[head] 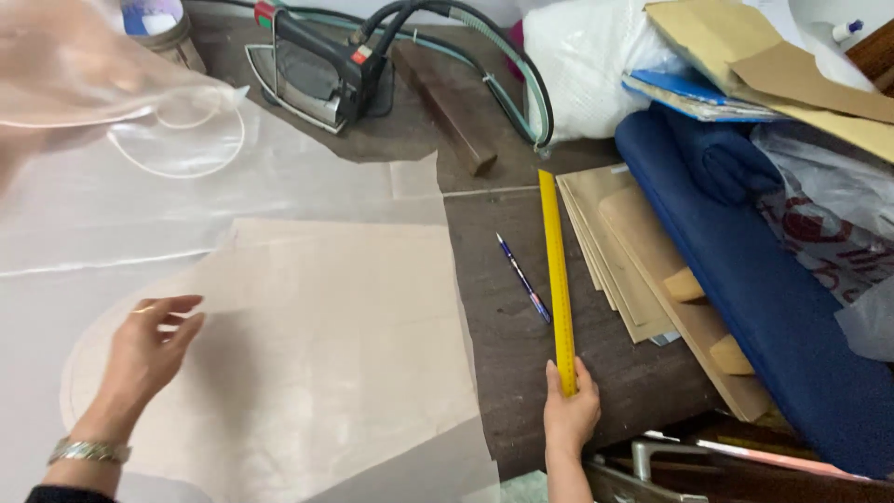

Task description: Marking a paper pattern on fabric using a ruler and pen in a sewing environment.

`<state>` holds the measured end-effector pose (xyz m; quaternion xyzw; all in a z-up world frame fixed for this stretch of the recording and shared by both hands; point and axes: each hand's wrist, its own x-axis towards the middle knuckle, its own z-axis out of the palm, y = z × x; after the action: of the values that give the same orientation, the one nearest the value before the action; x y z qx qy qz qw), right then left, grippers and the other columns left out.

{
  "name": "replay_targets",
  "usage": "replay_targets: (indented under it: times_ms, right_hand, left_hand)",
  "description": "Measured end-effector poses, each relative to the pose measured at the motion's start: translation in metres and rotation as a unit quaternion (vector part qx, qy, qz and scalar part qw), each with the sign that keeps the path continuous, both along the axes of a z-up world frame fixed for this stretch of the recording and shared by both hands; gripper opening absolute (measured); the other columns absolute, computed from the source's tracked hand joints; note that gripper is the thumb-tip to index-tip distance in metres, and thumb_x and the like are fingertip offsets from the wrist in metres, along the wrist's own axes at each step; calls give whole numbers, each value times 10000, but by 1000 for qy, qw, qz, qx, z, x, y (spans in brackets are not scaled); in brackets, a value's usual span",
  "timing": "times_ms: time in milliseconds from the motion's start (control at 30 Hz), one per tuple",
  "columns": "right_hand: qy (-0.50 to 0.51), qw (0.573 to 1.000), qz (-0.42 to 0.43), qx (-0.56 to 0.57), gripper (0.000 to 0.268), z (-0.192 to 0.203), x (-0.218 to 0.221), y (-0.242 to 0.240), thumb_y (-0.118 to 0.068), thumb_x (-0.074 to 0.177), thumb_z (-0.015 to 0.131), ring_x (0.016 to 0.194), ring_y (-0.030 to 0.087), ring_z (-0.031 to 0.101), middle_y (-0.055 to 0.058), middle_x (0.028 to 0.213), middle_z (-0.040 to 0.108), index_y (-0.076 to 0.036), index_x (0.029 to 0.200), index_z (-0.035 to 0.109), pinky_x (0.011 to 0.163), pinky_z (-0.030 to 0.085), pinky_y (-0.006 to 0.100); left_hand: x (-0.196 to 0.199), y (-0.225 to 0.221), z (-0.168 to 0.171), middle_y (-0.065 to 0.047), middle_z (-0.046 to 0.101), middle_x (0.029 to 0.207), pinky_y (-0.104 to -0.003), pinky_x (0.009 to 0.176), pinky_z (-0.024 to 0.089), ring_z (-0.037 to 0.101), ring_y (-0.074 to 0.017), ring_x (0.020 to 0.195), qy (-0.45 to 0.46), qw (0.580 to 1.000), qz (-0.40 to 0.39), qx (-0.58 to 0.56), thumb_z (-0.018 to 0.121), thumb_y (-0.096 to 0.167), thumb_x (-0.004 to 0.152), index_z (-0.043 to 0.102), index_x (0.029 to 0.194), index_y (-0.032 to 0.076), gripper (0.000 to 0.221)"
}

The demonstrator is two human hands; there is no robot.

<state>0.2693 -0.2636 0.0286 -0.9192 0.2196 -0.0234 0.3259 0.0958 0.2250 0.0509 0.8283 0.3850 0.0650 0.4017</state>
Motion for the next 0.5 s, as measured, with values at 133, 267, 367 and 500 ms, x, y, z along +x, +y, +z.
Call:
replay_targets:
  times_ms: [133,267,367,500]
  right_hand:
    - [16,999,-11,-41,523,-23,13,-4,-387,826,707,1020,339,603,101,1135,609,-161,1291,625,789,513,517]
    - [-109,984,50,-131,505,-59,34,-15,-357,781,756,909,399,610,166,997,599,-147,1232,673,774,474,527]
    - [-95,976,60,-186,520,-56,44,-11,-377,814,725,983,392,571,158,1079,574,-136,1270,658,807,443,560]
    - [-168,953,98,-232,484,-40,40,-5,-345,847,702,1083,356,469,114,1177,535,-133,1281,664,821,364,524]
  left_hand:
    - [31,14,-12,-102,634,1127,-370,881,487,669,-249,901,50,999,-6,21,605,246,899,714,1156,113,309]
    - [42,45,-46,-65,662,1077,-349,845,476,642,-228,836,10,999,16,46,597,194,888,731,1104,141,259]
    - [53,50,-34,-52,646,1067,-336,825,472,624,-214,824,11,999,32,31,571,185,898,729,1091,130,255]
    - [71,52,-29,-63,639,1067,-360,827,480,623,-229,858,37,998,41,10,545,187,899,727,1071,119,259]
